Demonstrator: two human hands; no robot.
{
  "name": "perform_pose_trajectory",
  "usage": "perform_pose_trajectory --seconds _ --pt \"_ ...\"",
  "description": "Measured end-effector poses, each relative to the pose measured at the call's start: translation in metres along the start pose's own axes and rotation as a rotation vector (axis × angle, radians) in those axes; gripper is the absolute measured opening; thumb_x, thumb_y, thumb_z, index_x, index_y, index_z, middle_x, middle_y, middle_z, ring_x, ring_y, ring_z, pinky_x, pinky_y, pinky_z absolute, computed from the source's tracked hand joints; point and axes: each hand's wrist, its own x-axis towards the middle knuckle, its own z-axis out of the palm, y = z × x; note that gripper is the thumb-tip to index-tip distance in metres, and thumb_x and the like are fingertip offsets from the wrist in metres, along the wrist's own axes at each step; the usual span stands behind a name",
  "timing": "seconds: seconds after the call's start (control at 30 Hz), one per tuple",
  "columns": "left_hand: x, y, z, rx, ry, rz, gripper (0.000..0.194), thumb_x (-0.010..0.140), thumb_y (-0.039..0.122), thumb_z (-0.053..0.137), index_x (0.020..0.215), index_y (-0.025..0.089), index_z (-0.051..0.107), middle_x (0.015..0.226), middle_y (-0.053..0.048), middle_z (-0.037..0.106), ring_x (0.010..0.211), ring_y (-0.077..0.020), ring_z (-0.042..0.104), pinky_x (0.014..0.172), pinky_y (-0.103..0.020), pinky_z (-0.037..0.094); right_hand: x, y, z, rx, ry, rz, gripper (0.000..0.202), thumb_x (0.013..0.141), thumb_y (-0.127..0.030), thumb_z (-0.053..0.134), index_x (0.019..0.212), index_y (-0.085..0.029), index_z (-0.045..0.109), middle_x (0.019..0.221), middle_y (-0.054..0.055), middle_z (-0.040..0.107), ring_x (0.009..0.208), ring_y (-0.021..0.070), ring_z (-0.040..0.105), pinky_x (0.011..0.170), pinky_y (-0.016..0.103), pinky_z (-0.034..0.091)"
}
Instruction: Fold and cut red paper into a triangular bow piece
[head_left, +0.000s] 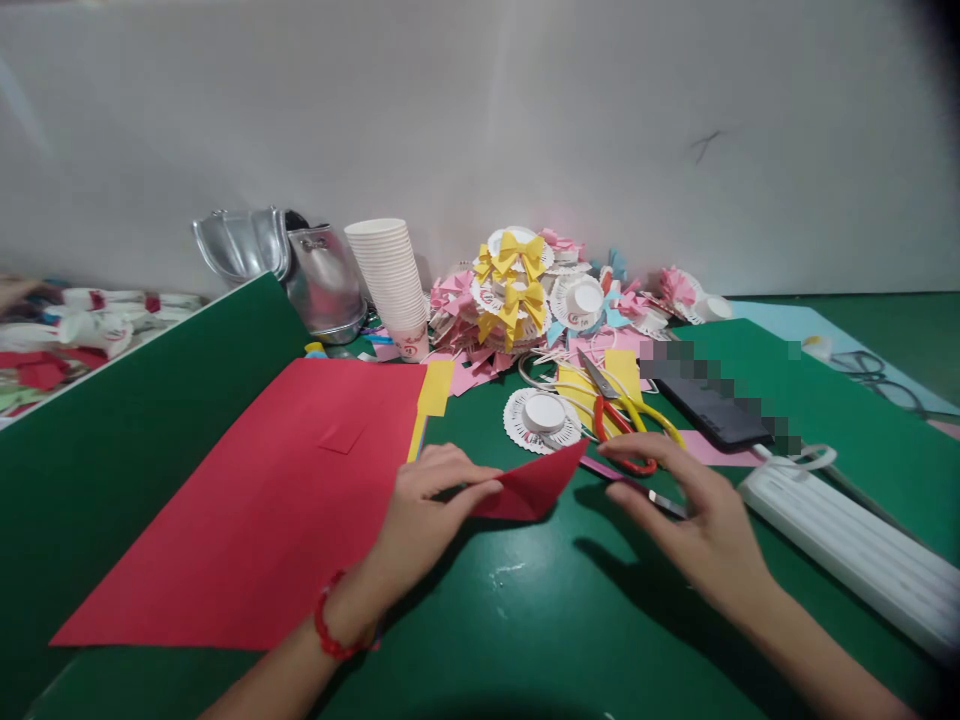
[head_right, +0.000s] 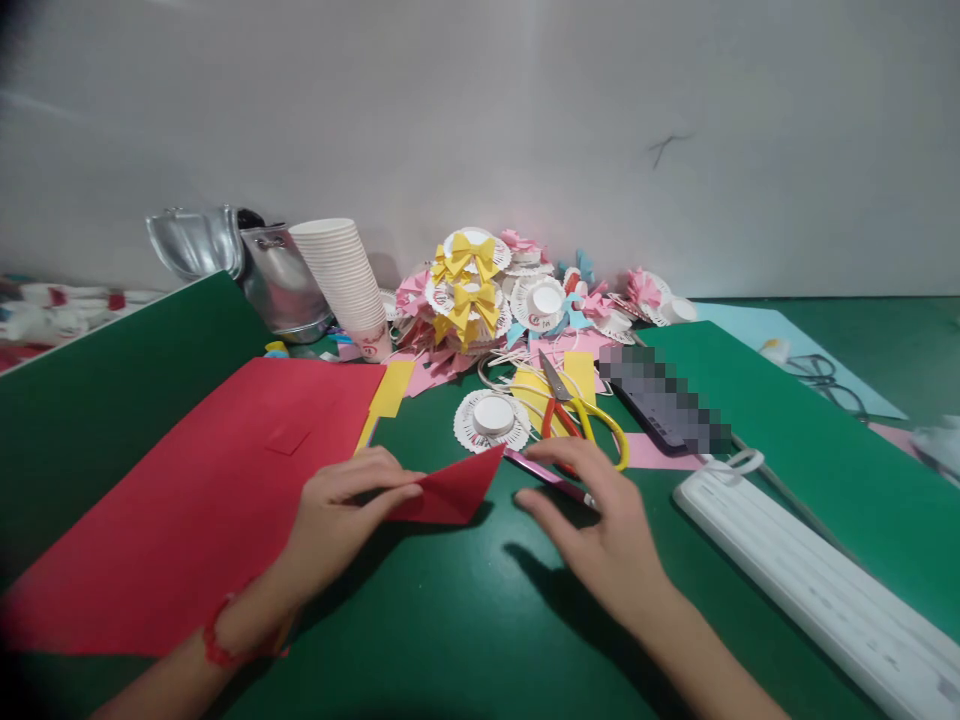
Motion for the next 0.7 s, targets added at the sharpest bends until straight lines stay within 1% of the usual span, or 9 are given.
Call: perform_pose_trajectory --seconds 0.07,0.13,0.17,0.23,0.37,0.5,0.53,0.6,0.7 --pt "-0.005 0.013 0.010 -0.065 -0.065 -0.125 0.011 0.073 0.016 0.063 0.065 0.020 0.070 0.058 -0.001 0.064 0.054 -0.0137 0.056 0.053 -0.025 0.042 -0.004 -0.009 0.010 0.263 -0.137 0.221 0.045 0.067 -0.030 0.069 0.108 -0.022 0.054 0.102 0.008 0.066 0.091 0.0214 0.062 0.075 0.032 0.050" --pt "-0.010 0.022 0.016 -0.126 -0.157 -0.179 0.010 0.072 0.017 0.064 0.066 0.020 0.071 0.056 -0.001 0.064 0.052 -0.0131 0.055 0.051 -0.023 0.042 -0.007 -0.014 0.019 0.441 -0.201 0.422 0.037 0.065 -0.035 0.069 0.097 -0.019 0.060 0.090 0.007 0.070 0.080 0.0209 0.065 0.069 0.031 0.053" --pt "-0.011 0.024 0.018 -0.149 -0.201 -0.215 0.009 0.072 0.019 0.065 0.065 0.020 0.071 0.056 -0.001 0.063 0.051 -0.0127 0.054 0.050 -0.022 0.042 -0.007 -0.014 0.021 0.479 -0.206 0.497 0.028 0.066 -0.037 0.068 0.085 -0.017 0.064 0.079 0.006 0.071 0.072 0.0201 0.065 0.064 0.029 0.053" --pt "-0.011 0.026 0.018 -0.206 -0.258 -0.334 0.011 0.071 0.021 0.065 0.062 0.019 0.070 0.054 0.000 0.061 0.045 -0.0109 0.052 0.046 -0.021 0.041 -0.006 -0.010 0.022 0.498 -0.170 0.585 0.024 0.068 -0.040 0.066 0.068 -0.016 0.065 0.066 0.005 0.069 0.062 0.0187 0.064 0.057 0.028 0.052" --pt "-0.006 0.018 0.011 -0.310 -0.256 -0.600 0.018 0.070 0.023 0.063 0.054 0.016 0.063 0.048 0.001 0.055 0.036 -0.0077 0.045 0.038 -0.020 0.038 0.001 0.005 0.011 0.473 0.009 0.643 0.023 0.064 -0.039 0.070 0.066 -0.016 0.067 0.065 0.005 0.069 0.060 0.0179 0.062 0.054 0.027 0.050" --pt "0.001 0.008 0.002 -0.319 -0.210 -0.637 0.017 0.068 0.023 0.062 0.053 0.016 0.059 0.045 0.002 0.053 0.036 -0.0078 0.046 0.039 -0.019 0.037 0.008 0.012 -0.002 0.390 0.176 0.655 0.022 0.062 -0.039 0.071 0.065 -0.018 0.066 0.058 0.001 0.064 0.050 0.0137 0.055 0.043 0.023 0.044" --pt "0.002 0.007 0.002 -0.323 -0.177 -0.625 0.018 0.069 0.024 0.062 0.053 0.016 0.058 0.045 0.003 0.052 0.037 -0.0080 0.046 0.039 -0.019 0.038 0.009 0.011 -0.003 0.366 0.167 0.644 0.021 0.062 -0.039 0.071 0.062 -0.018 0.066 0.056 0.001 0.063 0.048 0.0131 0.054 0.041 0.022 0.042" --pt "0.002 0.008 0.004 -0.338 -0.121 -0.575 0.023 0.074 0.028 0.057 0.054 0.016 0.057 0.048 0.003 0.052 0.042 -0.0095 0.049 0.044 -0.020 0.041 0.009 0.006 -0.001 0.348 0.065 0.606 0.021 0.061 -0.037 0.071 0.057 -0.018 0.064 0.053 0.000 0.061 0.048 0.0130 0.053 0.042 0.022 0.042" --pt "-0.002 0.016 0.014 -0.354 -0.193 -0.504 0.021 0.079 0.030 0.051 0.068 0.016 0.063 0.066 -0.002 0.061 0.059 -0.0127 0.055 0.058 -0.023 0.044 0.005 -0.006 0.010 0.384 -0.097 0.575 0.019 0.063 -0.035 0.070 0.056 -0.018 0.065 0.053 0.000 0.062 0.051 0.0137 0.055 0.047 0.023 0.044"
